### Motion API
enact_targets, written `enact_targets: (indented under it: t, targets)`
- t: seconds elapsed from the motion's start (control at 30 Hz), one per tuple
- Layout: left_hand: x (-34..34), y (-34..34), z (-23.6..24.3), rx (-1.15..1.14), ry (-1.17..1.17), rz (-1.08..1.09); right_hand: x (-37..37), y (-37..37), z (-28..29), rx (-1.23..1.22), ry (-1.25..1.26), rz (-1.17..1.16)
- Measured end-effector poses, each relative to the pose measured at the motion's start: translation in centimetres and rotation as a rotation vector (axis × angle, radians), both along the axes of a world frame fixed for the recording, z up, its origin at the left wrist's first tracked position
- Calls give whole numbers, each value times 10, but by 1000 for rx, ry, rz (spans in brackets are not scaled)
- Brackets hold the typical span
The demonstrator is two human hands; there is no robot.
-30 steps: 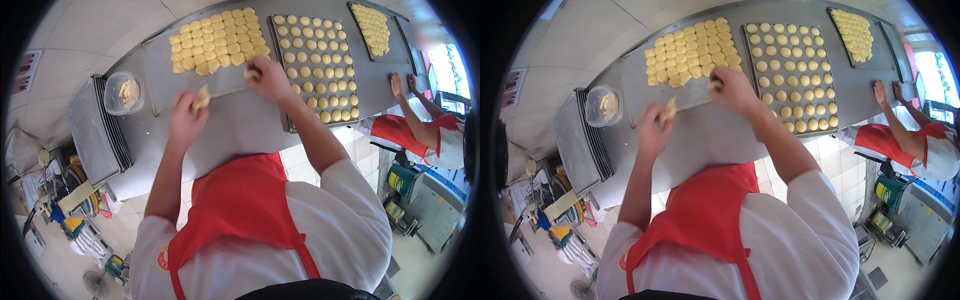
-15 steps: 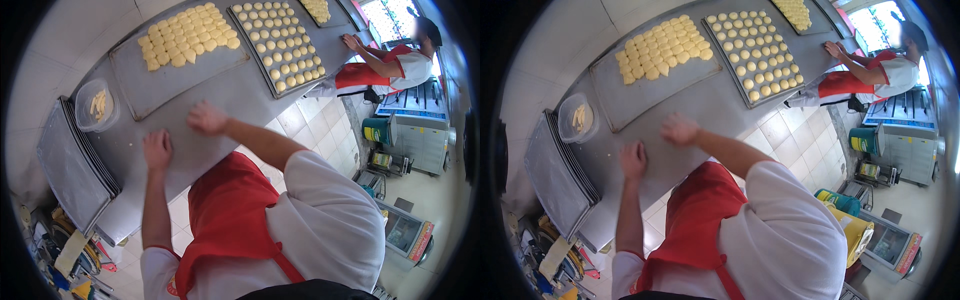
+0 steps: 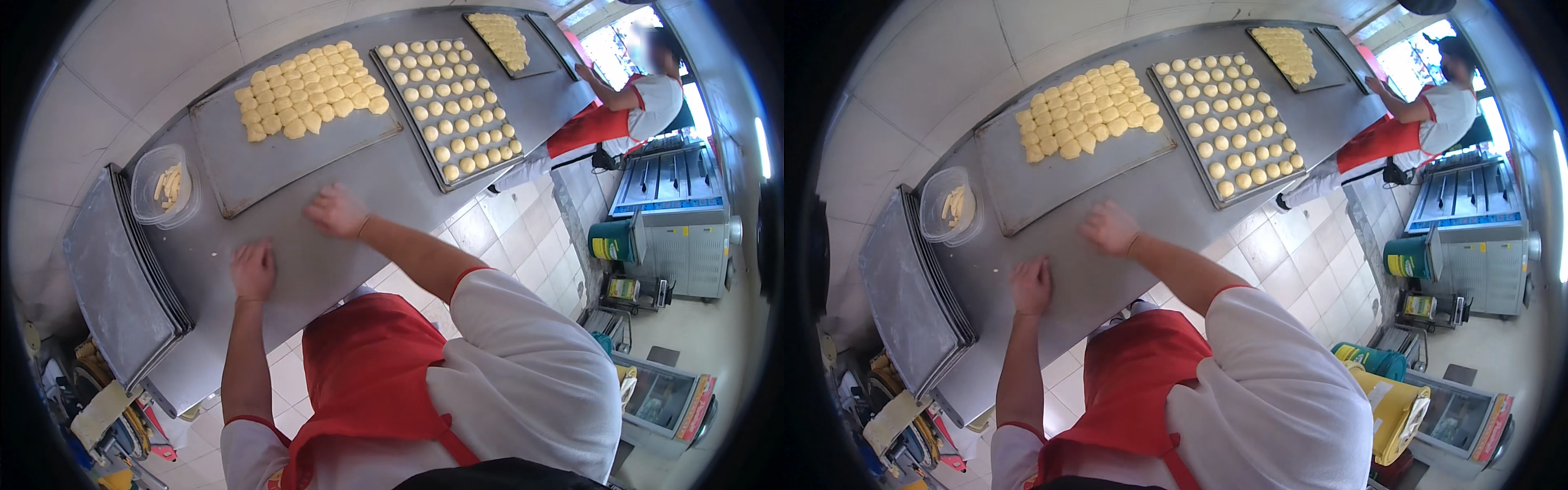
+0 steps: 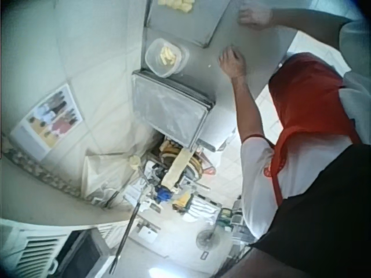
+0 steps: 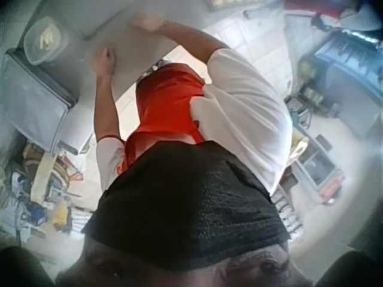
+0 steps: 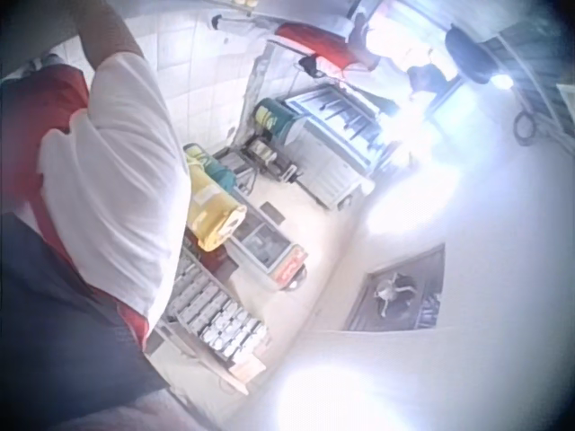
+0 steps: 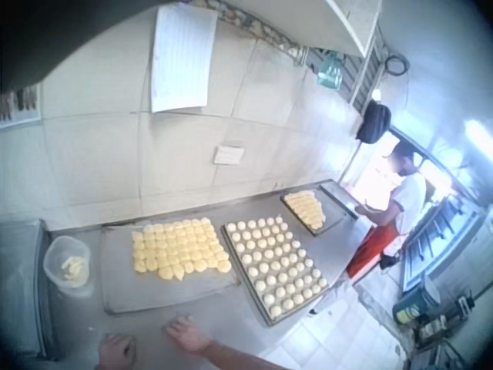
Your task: The person places small dough balls into organized rows on a tray by hand, occasionally adding small strips of cheese to the dough.
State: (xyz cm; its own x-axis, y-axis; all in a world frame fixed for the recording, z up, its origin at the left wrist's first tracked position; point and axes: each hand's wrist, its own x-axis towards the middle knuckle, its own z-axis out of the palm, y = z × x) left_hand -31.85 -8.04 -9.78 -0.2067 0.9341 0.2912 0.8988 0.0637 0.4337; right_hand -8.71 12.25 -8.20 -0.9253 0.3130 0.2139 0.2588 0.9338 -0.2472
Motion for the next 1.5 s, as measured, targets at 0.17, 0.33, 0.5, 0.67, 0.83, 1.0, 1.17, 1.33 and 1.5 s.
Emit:
enact_targets:
  t: [0.17,0.33,0.5,0.67,0.83,1.0,1.17,1.33,1.5]
  targets:
    - [45,-62,-12,-50,-163,137,83,-12,-29,-16,201,-60]
    - [46,22,19,17,6,-28,11,-35,5,-103,103,115]
    - [20,-11,-14,102,-76,153,45,22,-7,-66,185,39]
    - [73,-3,-5,67,-87,107,44,-42,-14,-151,162,176]
    - [12,20,0,30,7,110,-10,11,-11,-47,137,176]
    - [34,-45,23,114,-19,260,44,-13,23,-33,73,45]
    - [37,-90,38,16,-316,498,47,-27,36,-413,-132,-176]
    - [-56,-159,138,261,-683,590,-101,-115,133,-603,147,-15]
    - [-195,-214,168,56,-412,442,-261,-210,171,-713,141,213]
